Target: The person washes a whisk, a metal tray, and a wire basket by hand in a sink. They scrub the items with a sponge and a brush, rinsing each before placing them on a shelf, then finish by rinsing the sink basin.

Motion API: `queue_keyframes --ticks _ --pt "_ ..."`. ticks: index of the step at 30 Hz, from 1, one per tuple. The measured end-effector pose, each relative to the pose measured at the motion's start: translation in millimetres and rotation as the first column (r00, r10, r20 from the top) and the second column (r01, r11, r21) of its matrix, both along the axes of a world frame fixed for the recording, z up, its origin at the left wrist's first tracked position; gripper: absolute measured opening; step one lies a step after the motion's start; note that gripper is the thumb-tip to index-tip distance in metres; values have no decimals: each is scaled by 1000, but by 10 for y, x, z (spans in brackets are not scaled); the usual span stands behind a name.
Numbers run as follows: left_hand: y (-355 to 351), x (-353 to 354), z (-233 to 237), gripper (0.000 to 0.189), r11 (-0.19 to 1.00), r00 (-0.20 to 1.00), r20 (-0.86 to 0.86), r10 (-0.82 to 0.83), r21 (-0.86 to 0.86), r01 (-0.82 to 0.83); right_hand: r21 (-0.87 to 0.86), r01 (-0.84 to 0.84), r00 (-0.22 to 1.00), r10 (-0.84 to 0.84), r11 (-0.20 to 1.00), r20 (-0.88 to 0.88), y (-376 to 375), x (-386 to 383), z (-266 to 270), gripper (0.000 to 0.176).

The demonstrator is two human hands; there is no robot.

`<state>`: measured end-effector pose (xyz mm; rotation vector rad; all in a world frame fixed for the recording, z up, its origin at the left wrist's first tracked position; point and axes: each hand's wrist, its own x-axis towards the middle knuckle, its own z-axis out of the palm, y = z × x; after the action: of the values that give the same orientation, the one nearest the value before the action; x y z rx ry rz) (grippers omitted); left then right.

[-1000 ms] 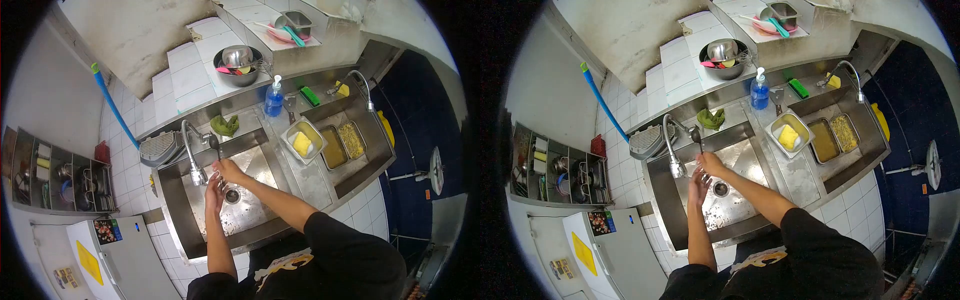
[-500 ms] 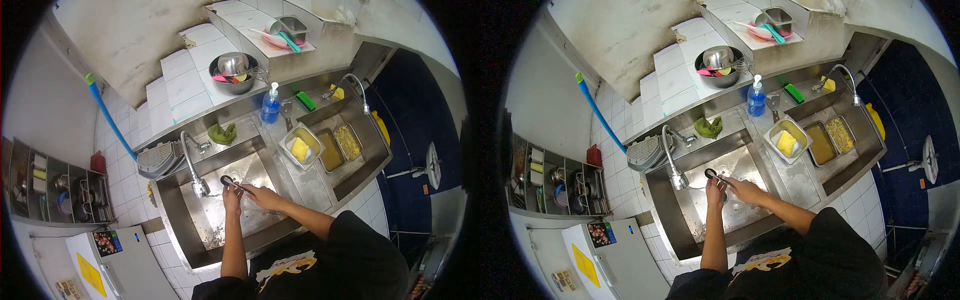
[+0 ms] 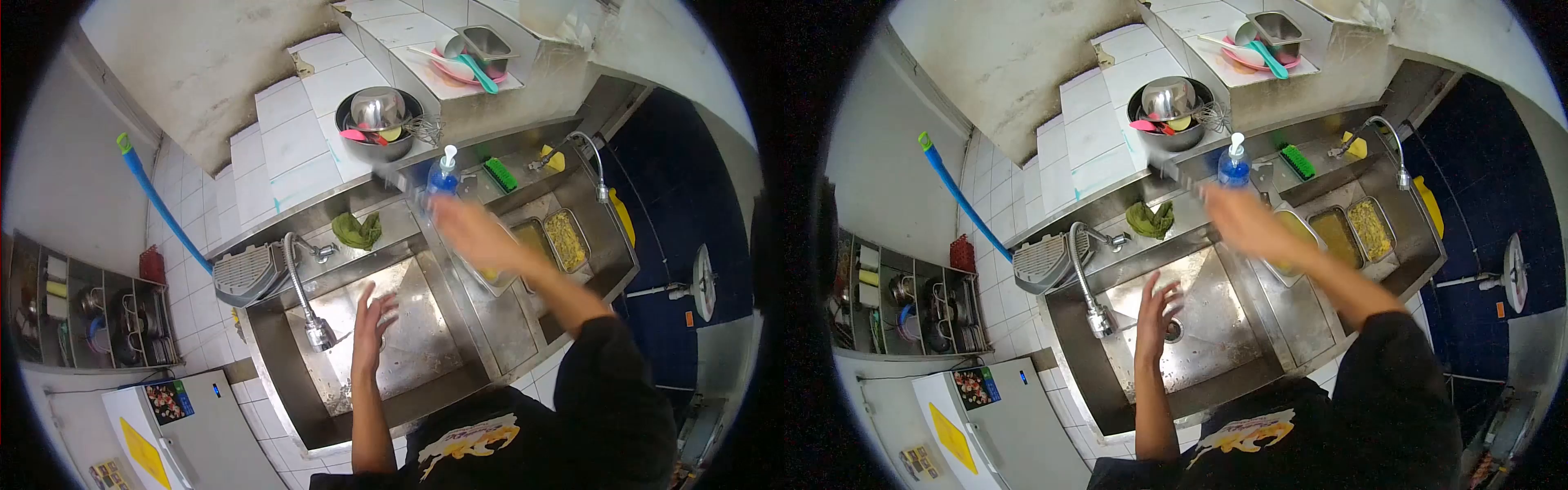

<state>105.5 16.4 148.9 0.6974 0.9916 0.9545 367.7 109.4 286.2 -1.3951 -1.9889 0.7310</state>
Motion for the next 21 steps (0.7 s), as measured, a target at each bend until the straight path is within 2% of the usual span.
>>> queue_keyframes --ticks 1,2,3,4,6,8,9,11,13,15,16,17,19,21 --pt "-129 -69 -120 55 999 994 -99 -39 -27 36 24 12 997 -14 1000 73 322 175 262 20" --pt "-291 -145 -316 54 996 987 -147 -72 -55 64 130 50 978 -75 990 197 625 296 505 19" --pt "-496 -225 -568 53 992 976 -192 -107 -85 92 184 84 946 -136 979 295 1028 466 576 22" --pt "-727 -314 -835 52 987 974 -189 -121 -127 97 323 5 877 -159 946 454 1520 690 522 27" --pt "-1194 -463 -1168 51 971 969 -203 -143 -220 97 42 246 759 -220 968 612 2124 657 745 23" --pt "-1618 -549 -1336 52 954 968 -211 -135 -291 70 54 164 550 -137 985 824 2846 737 416 18" --pt "-1782 -558 -1383 52 948 973 -202 -116 -314 48 51 162 554 -133 985 821 3086 740 257 18" --pt "-1922 -544 -1202 52 893 957 -249 -148 -450 20 48 260 590 -198 964 782 3405 669 11 9" --pt "-2109 -535 -1186 51 896 967 -240 -86 -443 -30 16 310 637 -220 951 739 3398 551 -44 8" --pt "-2252 -526 -1187 49 903 976 -216 -6 -421 -88 -123 261 644 -77 957 762 3746 676 -401 12" --pt "-2321 -518 -1264 46 888 972 -237 6 -445 -114 -108 226 554 -37 968 832 4077 831 -751 19" --pt "-2357 -500 -1315 46 883 972 -233 9 -455 -117 -118 220 551 -24 968 834 3980 755 -698 19" --pt "-2436 -493 -1356 44 872 968 -250 7 -473 -128 -41 95 479 -9 995 878 3616 577 -420 27" --pt "-2412 -449 -1312 43 867 968 -250 -13 -486 -114 -57 80 474 13 995 880 3689 607 -512 28"
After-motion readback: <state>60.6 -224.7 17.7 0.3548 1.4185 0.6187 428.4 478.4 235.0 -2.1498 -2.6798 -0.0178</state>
